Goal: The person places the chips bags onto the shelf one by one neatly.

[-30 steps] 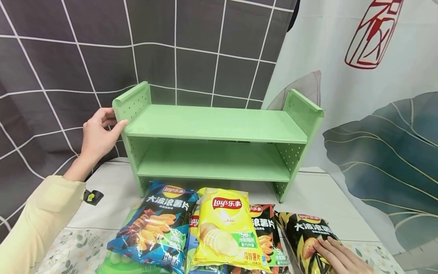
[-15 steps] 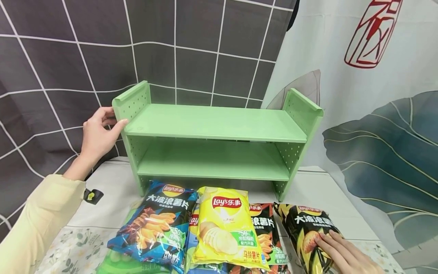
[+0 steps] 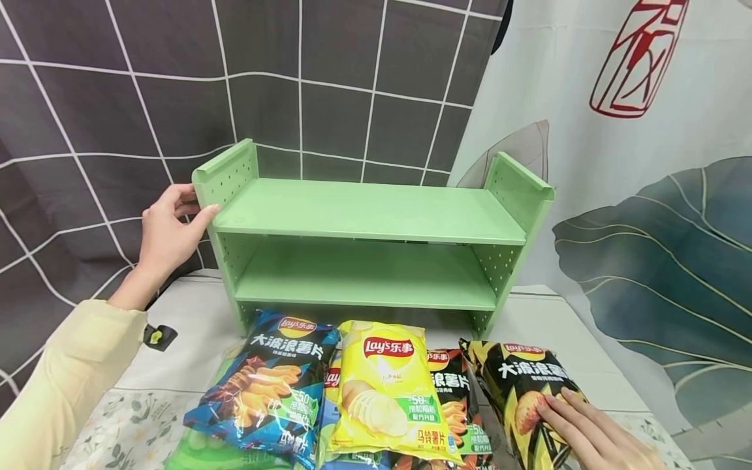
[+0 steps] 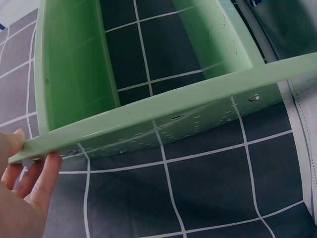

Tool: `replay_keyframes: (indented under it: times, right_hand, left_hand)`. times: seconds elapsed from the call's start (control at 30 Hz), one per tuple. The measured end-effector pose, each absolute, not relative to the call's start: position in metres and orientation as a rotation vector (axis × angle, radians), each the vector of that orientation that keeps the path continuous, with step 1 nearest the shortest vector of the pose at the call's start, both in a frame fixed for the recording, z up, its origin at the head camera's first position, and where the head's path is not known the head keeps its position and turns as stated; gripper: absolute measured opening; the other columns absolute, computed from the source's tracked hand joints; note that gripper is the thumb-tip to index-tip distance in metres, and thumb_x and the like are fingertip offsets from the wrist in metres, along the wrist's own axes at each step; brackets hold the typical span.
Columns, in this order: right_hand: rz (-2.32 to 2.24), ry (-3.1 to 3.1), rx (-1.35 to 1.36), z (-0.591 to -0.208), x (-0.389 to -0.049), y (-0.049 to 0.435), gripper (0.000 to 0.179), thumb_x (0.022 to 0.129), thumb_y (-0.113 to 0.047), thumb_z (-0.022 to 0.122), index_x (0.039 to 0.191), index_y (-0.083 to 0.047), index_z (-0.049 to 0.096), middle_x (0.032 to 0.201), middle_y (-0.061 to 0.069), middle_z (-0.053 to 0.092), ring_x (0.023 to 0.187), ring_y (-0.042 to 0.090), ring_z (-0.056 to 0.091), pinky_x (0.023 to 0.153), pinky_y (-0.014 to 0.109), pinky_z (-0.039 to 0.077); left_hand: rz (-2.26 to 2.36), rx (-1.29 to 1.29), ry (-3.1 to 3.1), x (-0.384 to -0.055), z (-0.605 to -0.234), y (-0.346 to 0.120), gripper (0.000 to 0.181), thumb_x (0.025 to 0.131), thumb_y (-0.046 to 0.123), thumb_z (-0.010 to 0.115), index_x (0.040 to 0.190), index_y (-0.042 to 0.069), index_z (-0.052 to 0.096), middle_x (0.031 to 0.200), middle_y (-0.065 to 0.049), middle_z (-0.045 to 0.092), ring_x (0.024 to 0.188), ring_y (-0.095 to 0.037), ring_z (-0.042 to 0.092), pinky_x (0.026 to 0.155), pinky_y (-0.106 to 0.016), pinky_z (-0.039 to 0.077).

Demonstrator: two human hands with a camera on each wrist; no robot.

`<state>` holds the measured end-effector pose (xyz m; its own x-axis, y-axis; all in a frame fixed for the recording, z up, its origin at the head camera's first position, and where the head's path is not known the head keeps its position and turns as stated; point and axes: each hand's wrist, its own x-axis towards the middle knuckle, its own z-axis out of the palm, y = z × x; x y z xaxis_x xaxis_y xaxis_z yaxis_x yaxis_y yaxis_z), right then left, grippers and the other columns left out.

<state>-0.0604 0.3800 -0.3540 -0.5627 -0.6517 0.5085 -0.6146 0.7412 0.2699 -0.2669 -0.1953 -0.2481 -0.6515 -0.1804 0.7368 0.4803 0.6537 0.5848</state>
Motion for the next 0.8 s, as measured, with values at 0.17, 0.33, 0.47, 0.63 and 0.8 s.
replay_keyframes:
  times: [0.17,0.33,0.47,0.63,0.8]
  right_hand:
    - [-0.107,-2.323,0.973,-0.347,-0.06,0.375,0.058,0.099,-0.056,0.024,0.139,-0.022,0.049,0.155,-0.023,0.021,0.144,-0.006,0.015,0.112,0.001,0.008]
    - [-0.106,-2.34,0.908,-0.341,-0.057,0.37,0.063,0.1,-0.055,0.017,0.135,-0.018,0.054,0.155,-0.023,0.018,0.144,-0.007,0.014,0.111,0.0,0.007]
    - [-0.092,-2.33,0.888,-0.334,-0.054,0.364,0.066,0.1,-0.056,0.019,0.129,-0.012,0.059,0.154,-0.022,0.02,0.144,-0.005,0.017,0.11,-0.001,0.008]
    - [-0.079,-2.323,0.839,-0.324,-0.052,0.352,0.064,0.102,-0.05,0.02,0.121,-0.009,0.065,0.149,-0.018,0.034,0.143,-0.006,0.021,0.106,-0.003,0.014]
    - [-0.083,-2.35,0.726,-0.315,-0.048,0.336,0.062,0.1,-0.052,0.021,0.122,-0.016,0.066,0.13,-0.007,0.061,0.139,-0.012,0.022,0.094,-0.004,0.03]
  left_hand:
    - [-1.02,-0.238,-2.047,-0.267,-0.249,-0.195,0.036,0.087,0.013,0.069,0.118,-0.003,0.06,0.116,-0.018,0.067,0.099,-0.033,0.068,0.07,0.001,0.037]
    - [-1.018,-0.231,-2.051,-0.267,-0.249,-0.195,0.036,0.087,0.014,0.069,0.118,-0.003,0.06,0.116,-0.017,0.067,0.099,-0.033,0.068,0.07,0.001,0.036]
    - [-1.019,-0.23,-2.049,-0.267,-0.249,-0.195,0.036,0.087,0.014,0.068,0.118,-0.002,0.06,0.116,-0.017,0.067,0.099,-0.033,0.068,0.07,0.0,0.037]
    - [-1.019,-0.231,-2.039,-0.266,-0.249,-0.195,0.035,0.087,0.013,0.068,0.118,-0.003,0.06,0.116,-0.016,0.068,0.098,-0.032,0.068,0.069,0.0,0.037]
    - [-1.016,-0.238,-2.042,-0.266,-0.249,-0.195,0.036,0.088,0.013,0.068,0.118,-0.003,0.059,0.117,-0.017,0.067,0.098,-0.033,0.068,0.07,0.0,0.037]
